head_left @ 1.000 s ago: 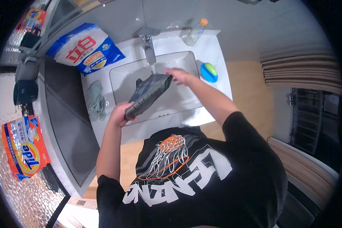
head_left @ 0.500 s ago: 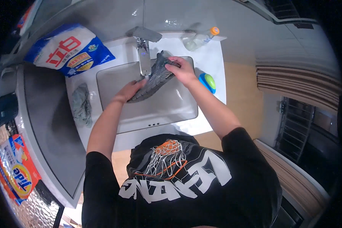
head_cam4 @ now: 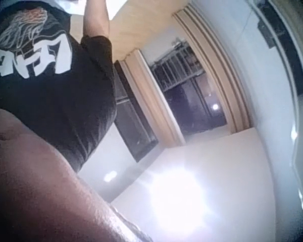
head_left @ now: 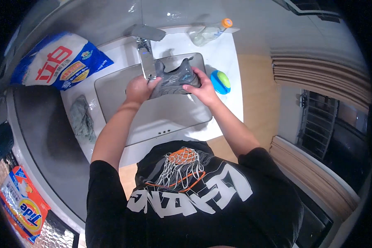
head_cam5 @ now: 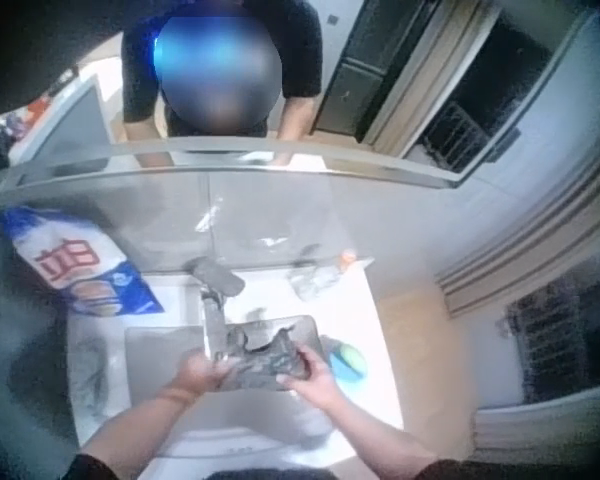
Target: The person washes a shoe by hand in a bathroom sink, scrubbing the outer surface and rinsing it under running water.
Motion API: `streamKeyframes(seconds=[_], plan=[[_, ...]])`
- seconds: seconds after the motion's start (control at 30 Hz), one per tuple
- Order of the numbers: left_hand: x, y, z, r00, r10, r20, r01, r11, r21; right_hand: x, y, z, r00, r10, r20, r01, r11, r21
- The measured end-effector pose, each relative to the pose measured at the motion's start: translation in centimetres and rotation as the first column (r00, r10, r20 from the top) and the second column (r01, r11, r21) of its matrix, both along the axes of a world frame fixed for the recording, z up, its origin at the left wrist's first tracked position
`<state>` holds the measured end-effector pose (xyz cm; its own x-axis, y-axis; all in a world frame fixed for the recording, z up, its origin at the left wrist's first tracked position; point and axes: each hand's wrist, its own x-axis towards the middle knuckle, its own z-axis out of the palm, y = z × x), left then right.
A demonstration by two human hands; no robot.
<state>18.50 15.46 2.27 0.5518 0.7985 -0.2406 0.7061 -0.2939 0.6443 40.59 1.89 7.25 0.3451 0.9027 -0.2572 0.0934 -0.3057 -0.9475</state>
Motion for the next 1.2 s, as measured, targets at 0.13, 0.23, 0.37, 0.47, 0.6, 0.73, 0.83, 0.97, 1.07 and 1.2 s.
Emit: streamKeyframes(seconds=[0.13, 0.23, 0.37, 0.47, 0.6, 0.73, 0.83, 0.97, 1.07, 1.2], plan=[[-3.5, -0.6, 1.6, 0.987, 0.077, -0.141, -0.018, 0.925, 0.38, -1.6, 2.2, 0.0, 0.982, 0.18, -0.061, -0.188, 0.966, -0.176], [-6.6, 0.1, 2.7, 0.997, -0.036, -0.065, 0.064, 0.868, 0.493, -2.5, 3.9, -1.3, 0.933, 0.35, -0.083, -0.357, 0.874, -0.329], [-9.4, 0.6, 3.4, 0.994, -0.081, 0.075, 0.018, 0.792, 0.61, -5.6, 4.5, -2.7, 0.936, 0.329, -0.124, -0.348, 0.917, -0.196], [-11.1, 1.3, 2.9, 0.988, -0.132, 0.086, 0.046, 0.763, 0.645, -6.8, 4.5, -3.5, 0.941, 0.265, -0.21, -0.27, 0.963, 0.002], [-11.1, 2.5, 5.5, 0.97, -0.244, -0.005, 0.218, 0.86, 0.462, -6.2, 3.0, -5.4, 0.969, 0.216, 0.123, -0.238, 0.949, 0.208], [-9.5, 4.3, 7.3, 0.945, -0.265, -0.191, 0.291, 0.949, 0.125, -4.4, 1.8, -4.6, 0.978, 0.164, 0.129, -0.193, 0.948, 0.254], [-8.2, 4.6, 6.3, 0.924, -0.336, -0.181, 0.347, 0.937, 0.033, -3.5, 1.2, -3.2, 0.987, 0.143, 0.073, -0.154, 0.973, 0.173], [-6.9, 4.5, 5.0, 0.899, -0.379, -0.22, 0.399, 0.916, 0.05, -2.9, 1.0, -2.9, 0.962, 0.213, 0.171, -0.248, 0.942, 0.225], [-7.2, 3.7, 5.5, 0.903, -0.333, -0.273, 0.372, 0.922, 0.105, -2.9, 1.3, -4.3, 0.976, 0.22, 0.002, -0.216, 0.958, 0.188], [-9.2, 2.4, 7.2, 0.853, -0.177, -0.491, 0.269, 0.955, 0.123, -3.5, 3.7, -6.8, 0.928, 0.31, -0.208, -0.293, 0.95, 0.109]])
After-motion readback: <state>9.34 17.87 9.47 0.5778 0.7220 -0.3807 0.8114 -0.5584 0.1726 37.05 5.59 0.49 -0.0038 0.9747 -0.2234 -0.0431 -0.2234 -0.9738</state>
